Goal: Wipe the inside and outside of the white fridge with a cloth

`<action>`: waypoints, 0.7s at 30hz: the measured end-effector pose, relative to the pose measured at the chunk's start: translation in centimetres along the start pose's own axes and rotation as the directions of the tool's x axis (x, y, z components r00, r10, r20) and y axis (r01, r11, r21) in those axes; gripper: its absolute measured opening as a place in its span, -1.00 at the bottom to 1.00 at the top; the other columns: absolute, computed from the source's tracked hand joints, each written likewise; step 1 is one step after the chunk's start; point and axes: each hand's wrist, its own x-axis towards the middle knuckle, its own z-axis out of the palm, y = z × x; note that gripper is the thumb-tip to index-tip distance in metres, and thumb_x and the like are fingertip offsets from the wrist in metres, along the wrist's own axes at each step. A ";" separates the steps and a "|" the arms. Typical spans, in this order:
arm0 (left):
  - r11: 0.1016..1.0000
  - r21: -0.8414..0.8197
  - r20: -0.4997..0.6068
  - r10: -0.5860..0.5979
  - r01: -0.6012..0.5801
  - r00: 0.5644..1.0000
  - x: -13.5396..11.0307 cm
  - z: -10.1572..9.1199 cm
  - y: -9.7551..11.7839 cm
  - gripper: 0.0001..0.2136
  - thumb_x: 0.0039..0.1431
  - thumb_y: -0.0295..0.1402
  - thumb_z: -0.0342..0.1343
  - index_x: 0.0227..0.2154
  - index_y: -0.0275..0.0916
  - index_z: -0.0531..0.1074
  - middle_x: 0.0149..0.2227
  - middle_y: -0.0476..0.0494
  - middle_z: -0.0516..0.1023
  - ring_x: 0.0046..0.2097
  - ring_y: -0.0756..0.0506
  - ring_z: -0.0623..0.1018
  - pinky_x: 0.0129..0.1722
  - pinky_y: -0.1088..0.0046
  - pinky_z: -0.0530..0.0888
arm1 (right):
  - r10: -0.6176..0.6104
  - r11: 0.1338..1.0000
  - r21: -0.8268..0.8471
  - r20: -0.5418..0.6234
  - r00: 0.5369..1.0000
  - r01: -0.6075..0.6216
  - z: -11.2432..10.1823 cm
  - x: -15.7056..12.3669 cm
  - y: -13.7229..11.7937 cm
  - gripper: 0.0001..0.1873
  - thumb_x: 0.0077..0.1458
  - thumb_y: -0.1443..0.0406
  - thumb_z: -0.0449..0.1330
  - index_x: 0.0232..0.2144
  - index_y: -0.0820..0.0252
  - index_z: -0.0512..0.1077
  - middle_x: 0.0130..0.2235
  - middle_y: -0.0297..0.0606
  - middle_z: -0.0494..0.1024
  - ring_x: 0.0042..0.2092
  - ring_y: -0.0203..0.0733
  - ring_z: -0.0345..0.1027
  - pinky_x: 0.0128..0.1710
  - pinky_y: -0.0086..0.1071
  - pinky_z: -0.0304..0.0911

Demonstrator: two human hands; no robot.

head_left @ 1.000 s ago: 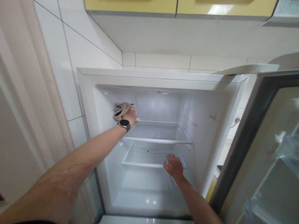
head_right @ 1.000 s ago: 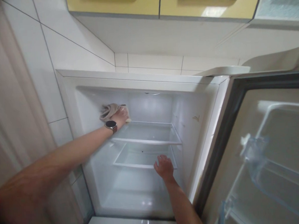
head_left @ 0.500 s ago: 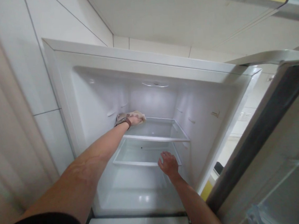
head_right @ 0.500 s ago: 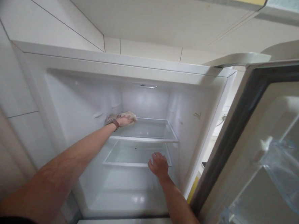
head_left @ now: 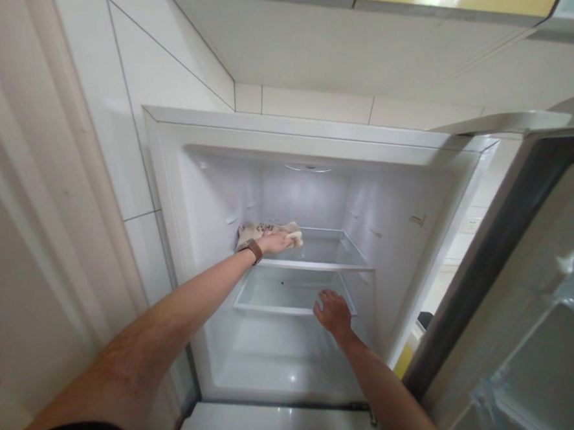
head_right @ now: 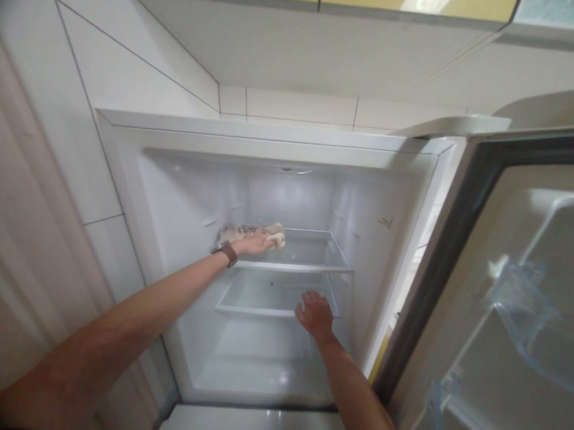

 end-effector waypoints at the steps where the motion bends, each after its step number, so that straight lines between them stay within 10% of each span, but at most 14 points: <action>1: 1.000 0.001 0.021 0.002 -0.002 1.000 -0.1 0.5 0.8 -0.69 0.32 -0.14 -0.02 -0.23 -0.16 0.58 -0.05 -0.23 0.64 0.12 -0.23 0.52 0.36 -0.02 0.19 | -0.002 1.000 -0.001 0.000 1.000 0.002 0.0 0.0 0.0 -0.71 0.34 0.18 0.07 -0.03 0.12 0.49 0.03 -0.12 0.56 0.07 -0.07 0.37 0.04 -0.25 0.17; 6: 0.999 0.020 0.051 0.044 -0.045 0.998 -1.1 2.7 5.5 -0.66 0.34 -0.16 0.01 0.07 -0.07 0.51 0.27 -0.19 0.49 0.34 -0.25 0.36 0.44 -0.03 0.05 | -0.004 1.000 -0.012 0.006 1.000 0.004 0.0 0.0 0.1 -0.66 0.35 0.17 0.05 0.04 0.14 0.49 0.09 -0.09 0.55 0.11 -0.07 0.37 0.04 -0.27 0.18; 11: 0.972 0.111 -0.296 0.231 -0.207 0.927 -7.3 5.2 8.3 -0.57 0.35 -0.36 -0.05 0.23 -0.11 0.40 0.32 -0.23 0.42 0.32 -0.22 0.39 0.41 0.07 0.18 | 0.003 1.000 -0.017 0.001 1.000 -0.003 -0.1 0.0 0.1 -0.66 0.34 0.17 0.06 0.04 0.14 0.49 0.09 -0.12 0.56 0.11 -0.07 0.39 0.03 -0.27 0.20; 13: 0.930 0.180 -0.289 0.361 -0.320 0.887 -11.5 8.2 7.4 -0.63 0.32 -0.40 -0.03 0.12 -0.14 0.49 0.17 -0.25 0.54 0.22 -0.23 0.46 0.33 0.11 0.30 | 0.004 1.000 -0.015 0.000 1.000 -0.004 -0.1 0.0 0.1 -0.66 0.34 0.17 0.06 0.02 0.13 0.50 0.09 -0.12 0.57 0.10 -0.07 0.39 0.03 -0.27 0.20; 16: 0.830 0.237 0.071 0.504 -0.505 0.861 -17.5 14.5 3.6 -0.81 0.27 -0.39 0.05 -0.20 -0.15 0.57 -0.16 -0.21 0.62 -0.04 -0.23 0.57 0.07 0.14 0.49 | 0.005 1.000 -0.011 0.007 1.000 -0.005 -0.2 0.0 0.0 -0.65 0.34 0.17 0.06 0.04 0.14 0.50 0.10 -0.11 0.57 0.10 -0.07 0.39 0.03 -0.27 0.20; 21: 0.987 0.142 0.156 0.057 -0.079 0.986 -22.9 22.8 -4.6 -0.68 0.25 -0.43 0.03 0.00 -0.17 0.56 0.02 -0.20 0.63 0.10 -0.20 0.57 0.20 0.18 0.46 | 0.007 1.000 -0.003 0.020 1.000 -0.007 -0.3 -0.1 0.0 -0.62 0.35 0.18 0.04 0.08 0.17 0.49 0.12 -0.08 0.55 0.13 -0.06 0.38 0.05 -0.27 0.21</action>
